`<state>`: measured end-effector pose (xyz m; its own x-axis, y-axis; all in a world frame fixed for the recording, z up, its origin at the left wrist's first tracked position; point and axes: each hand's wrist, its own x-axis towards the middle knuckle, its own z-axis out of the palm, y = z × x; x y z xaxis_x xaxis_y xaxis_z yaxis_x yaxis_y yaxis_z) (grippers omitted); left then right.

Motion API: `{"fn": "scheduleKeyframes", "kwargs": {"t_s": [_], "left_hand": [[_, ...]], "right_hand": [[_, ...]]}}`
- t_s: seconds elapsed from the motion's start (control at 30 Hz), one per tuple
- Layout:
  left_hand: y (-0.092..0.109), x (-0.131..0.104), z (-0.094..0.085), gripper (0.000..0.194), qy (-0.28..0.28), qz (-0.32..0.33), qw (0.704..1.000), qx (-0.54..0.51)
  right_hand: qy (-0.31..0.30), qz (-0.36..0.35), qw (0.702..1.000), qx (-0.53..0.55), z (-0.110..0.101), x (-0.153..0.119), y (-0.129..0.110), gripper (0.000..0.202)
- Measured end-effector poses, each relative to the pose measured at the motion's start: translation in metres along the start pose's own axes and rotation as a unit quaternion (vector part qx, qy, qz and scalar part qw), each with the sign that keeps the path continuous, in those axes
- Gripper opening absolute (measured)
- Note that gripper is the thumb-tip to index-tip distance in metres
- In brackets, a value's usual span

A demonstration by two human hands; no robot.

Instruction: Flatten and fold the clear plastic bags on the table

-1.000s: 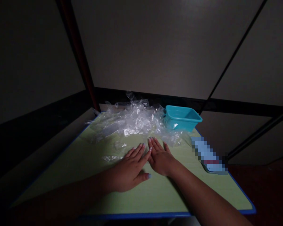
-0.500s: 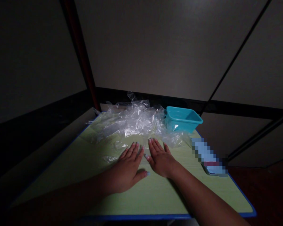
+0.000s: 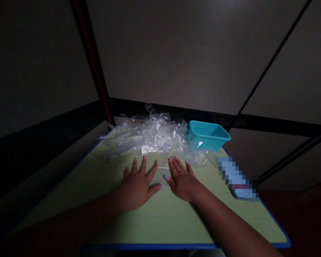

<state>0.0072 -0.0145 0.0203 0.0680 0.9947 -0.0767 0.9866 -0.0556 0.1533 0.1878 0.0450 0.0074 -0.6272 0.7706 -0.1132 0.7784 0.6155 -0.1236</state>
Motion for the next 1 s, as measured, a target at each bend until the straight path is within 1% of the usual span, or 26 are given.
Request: {"fn": "scheduleKeyframes", "kwargs": {"t_s": [0.07, 0.1, 0.13, 0.2, 0.27, 0.33, 0.43, 0.53, 0.63, 0.77, 0.9, 1.0], "left_hand": [[-0.003, 0.002, 0.001, 0.081, 0.032, -0.009, 0.999, 0.005], [-0.004, 0.003, 0.001, 0.080, 0.057, 0.002, 0.998, 0.007], [-0.005, 0.003, 0.001, 0.079, 0.082, 0.027, 0.996, 0.008], [-0.006, 0.004, -0.001, 0.076, 0.108, 0.109, 0.988, 0.001], [-0.004, 0.003, -0.002, 0.074, 0.093, 0.201, 0.975, -0.009], [0.000, 0.003, -0.002, 0.077, 0.061, 0.268, 0.961, -0.014], [0.005, 0.003, 0.003, 0.081, 0.020, 0.306, 0.952, -0.018], [0.005, 0.004, 0.009, 0.083, -0.002, 0.309, 0.951, -0.025], [0.003, 0.004, 0.011, 0.083, -0.015, 0.289, 0.957, -0.030], [0.003, -0.001, 0.010, 0.077, -0.020, 0.228, 0.973, -0.029], [0.003, -0.004, 0.009, 0.076, -0.004, 0.160, 0.987, -0.030], [0.003, -0.004, 0.010, 0.075, 0.002, 0.113, 0.993, -0.020]], "right_hand": [[-0.002, 0.002, 1.000, 0.000, 0.000, 0.000, 0.000, 0.065], [-0.004, 0.003, 1.000, -0.001, 0.000, 0.000, 0.000, 0.065], [-0.005, 0.004, 1.000, -0.002, 0.000, 0.000, 0.000, 0.065], [-0.008, 0.006, 1.000, -0.004, 0.000, 0.001, 0.000, 0.065], [-0.012, 0.004, 1.000, -0.003, 0.000, 0.001, 0.000, 0.067], [-0.019, -0.001, 1.000, 0.000, 0.000, 0.001, 0.001, 0.071], [-0.030, -0.008, 0.999, 0.007, -0.001, 0.001, 0.001, 0.079], [-0.030, -0.005, 0.999, 0.016, -0.002, 0.000, 0.001, 0.088], [-0.029, -0.003, 0.999, 0.017, -0.003, 0.000, 0.000, 0.093], [-0.034, -0.002, 0.999, 0.016, -0.004, 0.000, -0.001, 0.092], [-0.031, -0.006, 0.999, 0.011, -0.003, 0.000, 0.001, 0.086], [-0.029, -0.007, 1.000, 0.005, -0.002, 0.001, 0.003, 0.086]]}}
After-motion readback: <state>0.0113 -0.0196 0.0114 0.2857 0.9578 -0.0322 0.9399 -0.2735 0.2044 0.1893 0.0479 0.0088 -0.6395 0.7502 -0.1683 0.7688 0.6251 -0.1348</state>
